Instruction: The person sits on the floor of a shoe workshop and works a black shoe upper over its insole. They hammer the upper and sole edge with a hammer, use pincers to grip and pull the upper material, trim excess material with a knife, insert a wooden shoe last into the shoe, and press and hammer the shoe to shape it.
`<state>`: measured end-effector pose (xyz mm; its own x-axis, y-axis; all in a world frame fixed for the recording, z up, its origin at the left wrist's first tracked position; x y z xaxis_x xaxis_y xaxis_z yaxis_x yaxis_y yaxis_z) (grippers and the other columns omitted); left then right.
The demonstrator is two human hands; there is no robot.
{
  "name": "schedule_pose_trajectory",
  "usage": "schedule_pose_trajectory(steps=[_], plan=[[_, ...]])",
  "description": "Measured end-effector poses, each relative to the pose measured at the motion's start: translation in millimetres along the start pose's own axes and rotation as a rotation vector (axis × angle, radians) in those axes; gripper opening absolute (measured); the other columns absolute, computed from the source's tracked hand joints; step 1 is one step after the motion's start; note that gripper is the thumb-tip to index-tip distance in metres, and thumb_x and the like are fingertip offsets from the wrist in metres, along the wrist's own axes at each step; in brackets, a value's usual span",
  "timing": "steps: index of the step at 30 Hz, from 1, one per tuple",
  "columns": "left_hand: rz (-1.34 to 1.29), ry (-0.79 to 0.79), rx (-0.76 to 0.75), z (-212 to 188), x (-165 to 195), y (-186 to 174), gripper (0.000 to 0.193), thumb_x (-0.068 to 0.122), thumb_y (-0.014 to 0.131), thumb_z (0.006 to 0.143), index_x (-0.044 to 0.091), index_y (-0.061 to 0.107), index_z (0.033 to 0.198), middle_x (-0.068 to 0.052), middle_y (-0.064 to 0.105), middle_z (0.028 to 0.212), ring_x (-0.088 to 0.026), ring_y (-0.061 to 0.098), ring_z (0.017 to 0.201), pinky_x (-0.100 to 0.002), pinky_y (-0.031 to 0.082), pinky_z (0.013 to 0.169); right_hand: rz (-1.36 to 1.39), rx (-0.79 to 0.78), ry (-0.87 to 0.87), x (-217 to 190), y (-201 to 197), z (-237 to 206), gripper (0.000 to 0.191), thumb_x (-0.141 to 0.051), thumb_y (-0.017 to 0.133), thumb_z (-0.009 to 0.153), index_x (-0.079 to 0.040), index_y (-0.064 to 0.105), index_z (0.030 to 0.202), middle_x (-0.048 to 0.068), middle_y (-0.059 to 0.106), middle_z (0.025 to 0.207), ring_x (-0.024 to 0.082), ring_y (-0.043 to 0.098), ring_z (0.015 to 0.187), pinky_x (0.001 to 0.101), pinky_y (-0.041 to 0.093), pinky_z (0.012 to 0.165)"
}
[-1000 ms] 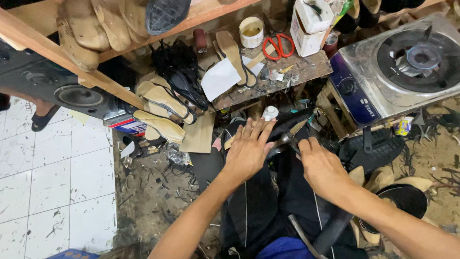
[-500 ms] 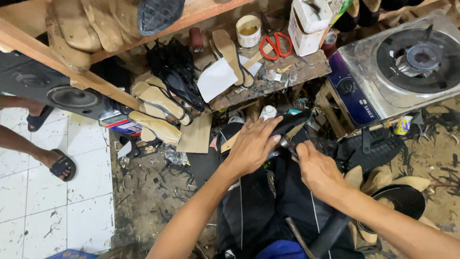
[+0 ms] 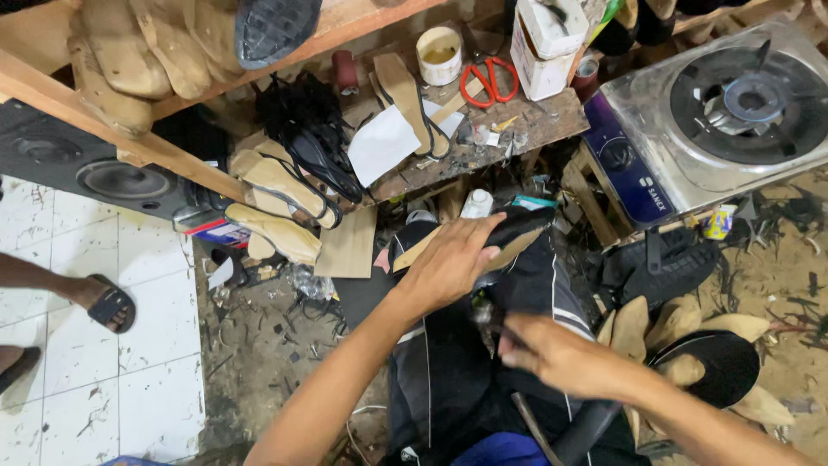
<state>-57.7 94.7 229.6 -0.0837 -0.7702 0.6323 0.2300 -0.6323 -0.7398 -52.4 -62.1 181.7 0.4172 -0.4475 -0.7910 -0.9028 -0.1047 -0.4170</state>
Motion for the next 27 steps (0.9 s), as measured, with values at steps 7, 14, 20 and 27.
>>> schedule_pose_trajectory(steps=[7, 14, 20, 27], plan=[[-0.091, -0.008, -0.066, 21.9, -15.8, 9.7, 0.043, 0.029, 0.055, 0.104, 0.003, 0.053, 0.139, -0.027, 0.066, 0.124, -0.044, 0.059, 0.120, -0.050, 0.043, 0.104, -0.336, 0.093, -0.535, 36.4, 36.8, -76.9, 0.047, -0.026, 0.079, 0.074, -0.009, 0.063, 0.115, 0.024, 0.056, 0.133, 0.039, 0.049, 0.130, 0.0406, 0.039, 0.105], [-0.004, -0.039, -0.103, 33.4, -24.4, 19.0, 0.046, 0.029, 0.054, 0.103, 0.002, 0.051, 0.140, -0.026, 0.065, 0.125, -0.043, 0.059, 0.120, -0.049, 0.045, 0.105, -0.763, -0.224, -0.093, 136.1, 81.4, -72.1, 0.025, -0.020, 0.058, 0.092, -0.017, 0.066, 0.115, 0.008, 0.061, 0.109, 0.027, 0.056, 0.111, 0.0424, 0.039, 0.094], [0.004, 0.104, 0.017, -8.7, -11.5, -16.3, 0.083, 0.031, 0.080, 0.071, 0.001, 0.049, 0.141, -0.026, 0.058, 0.140, -0.045, 0.049, 0.133, -0.051, 0.039, 0.109, -0.325, -0.380, -0.048, 116.0, -0.8, -124.7, 0.017, -0.031, 0.066, 0.095, -0.026, 0.077, 0.106, 0.002, 0.072, 0.086, 0.020, 0.071, 0.094, 0.0385, 0.051, 0.081], [-0.224, -0.184, -0.360, 19.1, -57.6, 5.9, 0.075, 0.032, 0.083, 0.073, 0.006, 0.057, 0.138, -0.019, 0.070, 0.124, -0.035, 0.067, 0.116, -0.040, 0.050, 0.099, 0.018, 0.772, 0.154, 14.3, -85.9, -127.1, 0.030, -0.023, 0.074, 0.090, -0.009, 0.065, 0.115, 0.008, 0.067, 0.091, 0.020, 0.066, 0.087, 0.0354, 0.054, 0.083]])
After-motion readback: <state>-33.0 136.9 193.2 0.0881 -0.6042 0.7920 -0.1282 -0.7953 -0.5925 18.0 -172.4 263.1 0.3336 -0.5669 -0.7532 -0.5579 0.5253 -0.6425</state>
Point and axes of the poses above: each hand's wrist, its own z-axis towards the middle knuckle, its own y-axis out of the palm, x = y × z, the point moved 8 cm from there along z, towards the middle knuckle
